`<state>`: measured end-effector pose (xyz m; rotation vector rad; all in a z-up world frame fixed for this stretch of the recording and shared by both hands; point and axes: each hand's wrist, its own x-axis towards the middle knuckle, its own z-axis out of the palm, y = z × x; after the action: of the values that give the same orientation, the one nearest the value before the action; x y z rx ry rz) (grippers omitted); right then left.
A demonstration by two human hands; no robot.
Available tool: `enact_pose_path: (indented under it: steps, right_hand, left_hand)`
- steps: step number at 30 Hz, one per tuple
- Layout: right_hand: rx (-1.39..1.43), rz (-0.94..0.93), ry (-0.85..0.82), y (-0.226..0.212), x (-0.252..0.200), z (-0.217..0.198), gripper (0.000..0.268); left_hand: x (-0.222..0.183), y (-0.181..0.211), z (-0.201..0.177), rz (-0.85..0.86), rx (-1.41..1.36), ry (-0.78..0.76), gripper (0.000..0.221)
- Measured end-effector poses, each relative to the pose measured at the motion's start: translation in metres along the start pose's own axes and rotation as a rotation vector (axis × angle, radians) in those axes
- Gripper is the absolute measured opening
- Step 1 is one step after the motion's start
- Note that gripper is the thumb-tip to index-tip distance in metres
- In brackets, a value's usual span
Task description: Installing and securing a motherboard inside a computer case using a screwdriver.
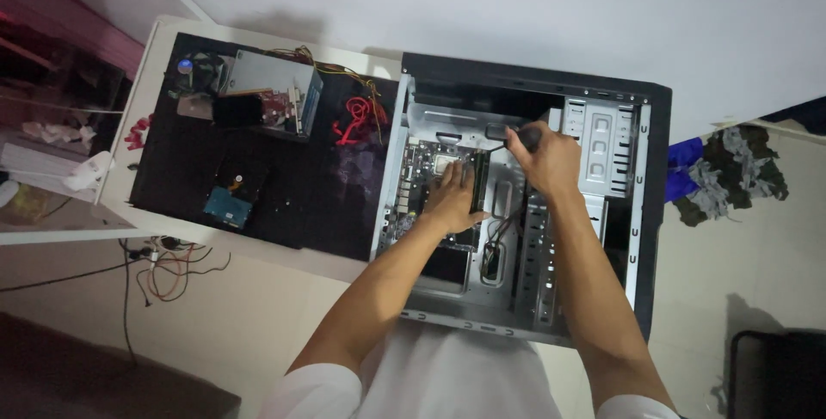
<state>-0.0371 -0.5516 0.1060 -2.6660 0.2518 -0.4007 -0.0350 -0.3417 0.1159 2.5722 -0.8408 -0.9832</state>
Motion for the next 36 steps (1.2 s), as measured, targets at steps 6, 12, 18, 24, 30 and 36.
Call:
enact_pose_path:
  steps: [6,12,18,24,30,36]
  right_hand:
    - [0.01,0.023,-0.037,-0.002,0.001,-0.001,0.044]
    - [-0.021,0.018,-0.063,-0.002,0.003,-0.005,0.047]
    - [-0.023,0.039,-0.095,-0.004,0.002,-0.007,0.049]
    - [-0.01,0.053,-0.116,-0.005,0.003,-0.007,0.051]
    - [-0.029,0.034,-0.112,0.0,0.004,-0.004,0.05]
    - [-0.033,0.044,-0.107,0.0,0.002,-0.003,0.049]
  left_hand:
    - [-0.001,0.0,-0.001,0.001,-0.041,-0.016,0.098]
    - [-0.012,0.007,-0.014,0.003,-0.042,-0.012,0.093]
    - [-0.006,0.003,-0.006,0.003,-0.038,0.007,0.094]
    - [-0.007,0.003,-0.008,0.014,-0.019,0.02,0.093]
    - [-0.001,0.001,-0.002,0.004,-0.033,0.012,0.093]
    - [-0.005,0.002,-0.007,0.009,-0.015,0.02,0.094]
